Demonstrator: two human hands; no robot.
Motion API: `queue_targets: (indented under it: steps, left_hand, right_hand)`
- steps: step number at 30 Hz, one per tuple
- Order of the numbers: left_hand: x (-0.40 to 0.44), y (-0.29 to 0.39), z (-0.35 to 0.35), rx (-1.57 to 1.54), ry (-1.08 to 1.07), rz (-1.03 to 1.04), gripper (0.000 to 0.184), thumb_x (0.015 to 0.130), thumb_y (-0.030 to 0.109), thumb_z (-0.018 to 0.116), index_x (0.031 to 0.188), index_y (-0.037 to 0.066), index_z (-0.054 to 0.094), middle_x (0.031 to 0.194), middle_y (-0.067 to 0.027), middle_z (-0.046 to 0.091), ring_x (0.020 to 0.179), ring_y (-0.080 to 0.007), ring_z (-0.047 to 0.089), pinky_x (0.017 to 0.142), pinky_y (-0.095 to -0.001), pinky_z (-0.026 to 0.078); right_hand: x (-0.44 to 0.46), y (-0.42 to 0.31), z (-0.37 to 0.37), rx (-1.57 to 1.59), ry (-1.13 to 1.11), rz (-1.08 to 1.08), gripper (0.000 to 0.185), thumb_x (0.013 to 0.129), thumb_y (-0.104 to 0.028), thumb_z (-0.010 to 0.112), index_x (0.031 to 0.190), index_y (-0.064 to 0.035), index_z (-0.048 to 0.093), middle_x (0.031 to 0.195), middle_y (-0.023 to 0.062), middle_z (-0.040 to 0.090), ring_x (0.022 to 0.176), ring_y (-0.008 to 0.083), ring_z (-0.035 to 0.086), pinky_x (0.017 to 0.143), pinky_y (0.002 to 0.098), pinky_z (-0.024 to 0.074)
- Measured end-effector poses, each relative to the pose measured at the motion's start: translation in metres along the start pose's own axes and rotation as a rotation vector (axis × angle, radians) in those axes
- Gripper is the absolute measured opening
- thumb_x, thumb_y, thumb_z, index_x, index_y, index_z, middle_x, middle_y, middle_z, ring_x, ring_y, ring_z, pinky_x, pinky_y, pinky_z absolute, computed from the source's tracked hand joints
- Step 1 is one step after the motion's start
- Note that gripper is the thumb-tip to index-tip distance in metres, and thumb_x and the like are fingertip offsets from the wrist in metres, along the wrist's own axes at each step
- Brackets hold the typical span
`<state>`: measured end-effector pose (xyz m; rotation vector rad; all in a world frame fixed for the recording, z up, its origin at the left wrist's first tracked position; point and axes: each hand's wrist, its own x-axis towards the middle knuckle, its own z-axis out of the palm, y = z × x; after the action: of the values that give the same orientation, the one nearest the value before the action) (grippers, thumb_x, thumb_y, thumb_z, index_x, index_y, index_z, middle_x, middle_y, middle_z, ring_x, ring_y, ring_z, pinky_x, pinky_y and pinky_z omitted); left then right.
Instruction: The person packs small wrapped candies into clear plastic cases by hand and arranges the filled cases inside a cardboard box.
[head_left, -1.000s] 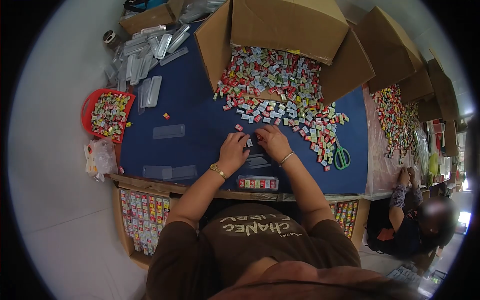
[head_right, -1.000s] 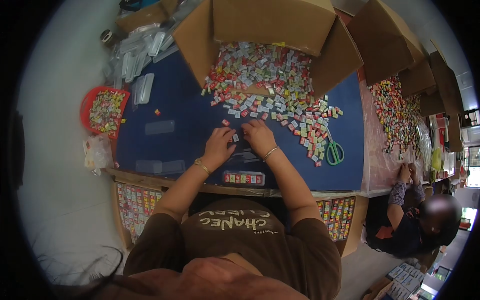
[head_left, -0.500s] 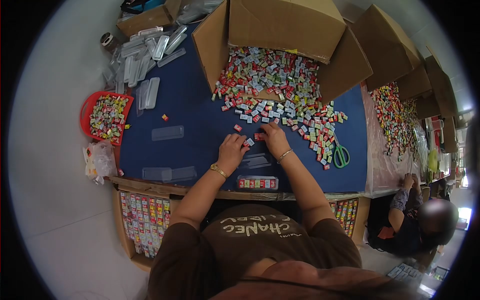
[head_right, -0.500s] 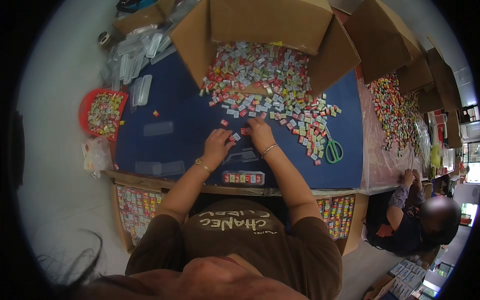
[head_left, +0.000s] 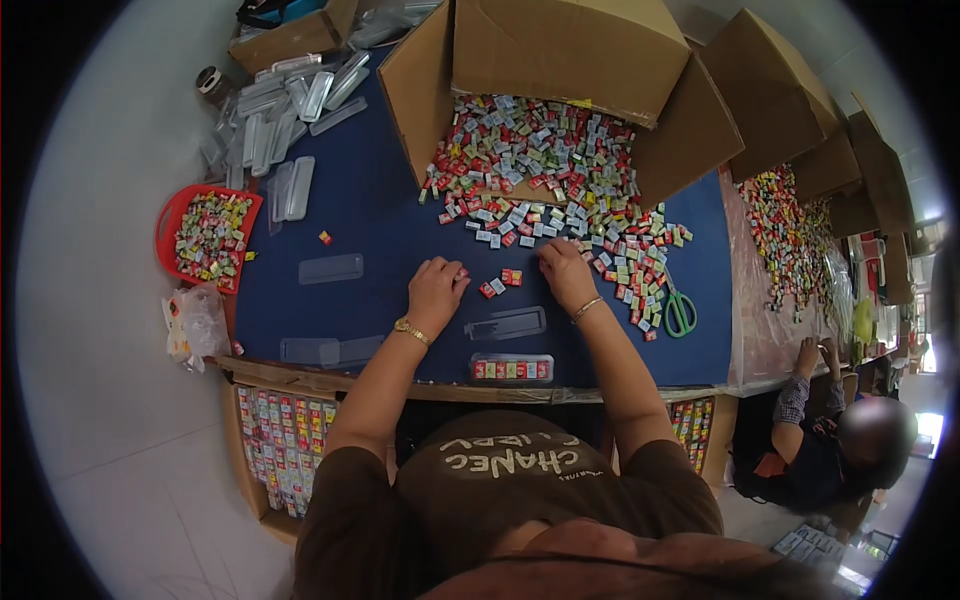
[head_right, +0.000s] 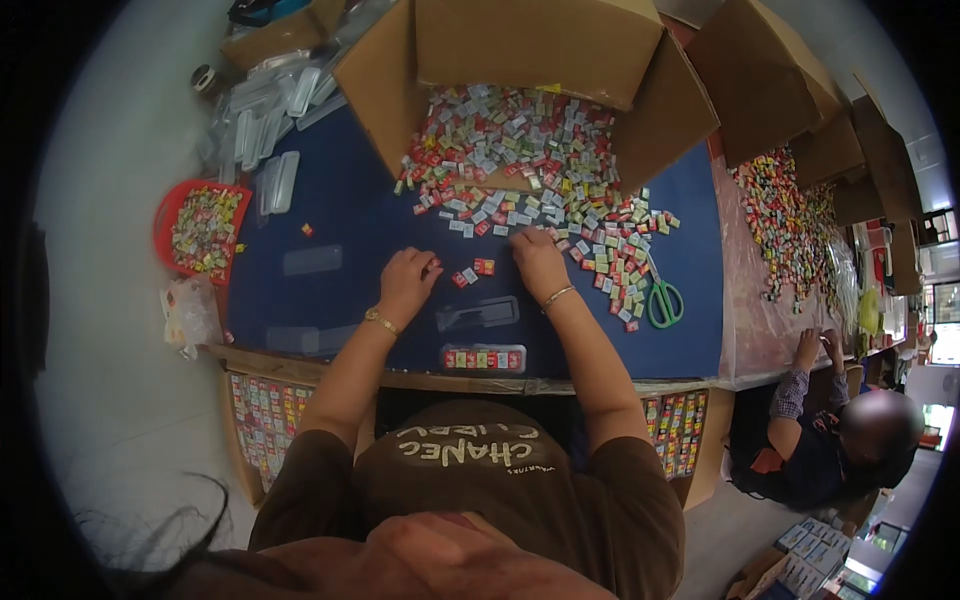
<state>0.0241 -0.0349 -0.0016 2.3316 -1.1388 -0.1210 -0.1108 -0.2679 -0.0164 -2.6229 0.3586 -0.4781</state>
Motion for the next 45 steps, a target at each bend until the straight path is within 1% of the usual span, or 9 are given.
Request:
queue_targets:
  steps: [2, 5, 8, 11, 14, 21, 27, 35, 45]
  left_hand:
    - [-0.015, 0.004, -0.005, 0.010, 0.008, -0.049, 0.037, 0.077, 0.027, 0.078, 0.105, 0.005, 0.069, 0.093, -0.0103, 0.066, 0.091, -0.0303, 0.063, 0.078, -0.0388, 0.052]
    - [-0.025, 0.008, -0.002, -0.056, -0.018, -0.049, 0.038, 0.074, 0.025, 0.081, 0.103, 0.004, 0.070, 0.085, -0.0110, 0.066, 0.081, -0.0291, 0.063, 0.074, -0.0388, 0.052]
    - [-0.026, 0.018, -0.003, -0.086, -0.110, -0.094, 0.045, 0.072, 0.030, 0.082, 0.106, 0.003, 0.069, 0.094, -0.0105, 0.065, 0.091, -0.0297, 0.063, 0.079, -0.0382, 0.052]
    - [-0.028, 0.021, -0.009, -0.009, 0.006, 0.026, 0.044, 0.069, 0.026, 0.083, 0.104, 0.004, 0.070, 0.095, -0.0079, 0.063, 0.092, -0.0271, 0.061, 0.079, -0.0363, 0.052]
    - [-0.027, 0.015, 0.000, -0.065, 0.096, 0.078, 0.043, 0.066, 0.024, 0.084, 0.103, 0.005, 0.070, 0.096, -0.0053, 0.061, 0.093, -0.0246, 0.059, 0.078, -0.0352, 0.052]
    - [-0.024, 0.021, 0.007, -0.072, 0.008, -0.001, 0.045, 0.067, 0.026, 0.084, 0.105, 0.005, 0.070, 0.101, -0.0055, 0.059, 0.097, -0.0239, 0.058, 0.078, -0.0352, 0.052]
    - [-0.017, 0.040, 0.017, -0.062, 0.067, 0.027, 0.044, 0.069, 0.024, 0.083, 0.106, 0.006, 0.068, 0.103, -0.0044, 0.058, 0.099, -0.0249, 0.056, 0.077, -0.0352, 0.053]
    - [0.001, 0.035, 0.021, -0.054, 0.011, 0.144, 0.042, 0.069, 0.018, 0.082, 0.107, 0.006, 0.068, 0.104, -0.0047, 0.059, 0.102, -0.0251, 0.055, 0.080, -0.0364, 0.053]
    - [0.015, 0.055, 0.027, -0.005, 0.111, 0.204, 0.039, 0.069, 0.021, 0.082, 0.103, 0.008, 0.070, 0.105, -0.0044, 0.061, 0.103, -0.0228, 0.053, 0.082, -0.0384, 0.046]
  right_hand:
    - [-0.004, -0.011, -0.015, 0.064, -0.113, -0.068, 0.028, 0.075, -0.003, 0.073, 0.101, -0.0066, 0.064, 0.103, 0.0107, 0.061, 0.098, 0.0334, 0.060, 0.084, 0.0415, 0.0515]
    - [-0.002, -0.015, -0.017, 0.172, -0.208, -0.082, 0.033, 0.073, -0.003, 0.075, 0.104, -0.0080, 0.064, 0.108, 0.0097, 0.061, 0.103, 0.0324, 0.060, 0.088, 0.0405, 0.0512]
    - [0.002, -0.026, -0.017, 0.282, -0.176, -0.083, 0.036, 0.068, -0.004, 0.077, 0.101, -0.0095, 0.064, 0.106, 0.0071, 0.061, 0.099, 0.0306, 0.059, 0.084, 0.0403, 0.0513]
    - [0.001, -0.031, -0.020, 0.099, -0.209, -0.118, 0.045, 0.069, -0.010, 0.081, 0.111, -0.0109, 0.064, 0.113, 0.0073, 0.060, 0.109, 0.0295, 0.058, 0.091, 0.0399, 0.0514]
    - [0.002, -0.044, -0.020, 0.025, -0.173, -0.113, 0.047, 0.064, -0.012, 0.083, 0.107, -0.0119, 0.066, 0.111, 0.0040, 0.061, 0.106, 0.0265, 0.057, 0.088, 0.0378, 0.0499]
    - [0.009, -0.040, 0.001, 0.013, -0.125, -0.266, 0.032, 0.070, -0.017, 0.079, 0.100, -0.0124, 0.070, 0.103, 0.0030, 0.063, 0.102, 0.0250, 0.057, 0.087, 0.0385, 0.0485]
    - [0.004, -0.046, 0.003, -0.051, -0.066, -0.190, 0.024, 0.073, -0.014, 0.075, 0.096, -0.0129, 0.070, 0.096, 0.0032, 0.063, 0.096, 0.0252, 0.058, 0.083, 0.0383, 0.0487]
    - [-0.011, -0.035, -0.008, 0.050, -0.060, -0.060, 0.035, 0.072, -0.008, 0.076, 0.106, -0.0086, 0.069, 0.105, 0.0071, 0.064, 0.101, 0.0292, 0.058, 0.089, 0.0398, 0.0484]
    - [0.008, -0.022, -0.018, 0.009, 0.006, 0.065, 0.034, 0.072, -0.010, 0.077, 0.104, -0.0068, 0.068, 0.104, 0.0093, 0.064, 0.097, 0.0329, 0.059, 0.084, 0.0416, 0.0499]
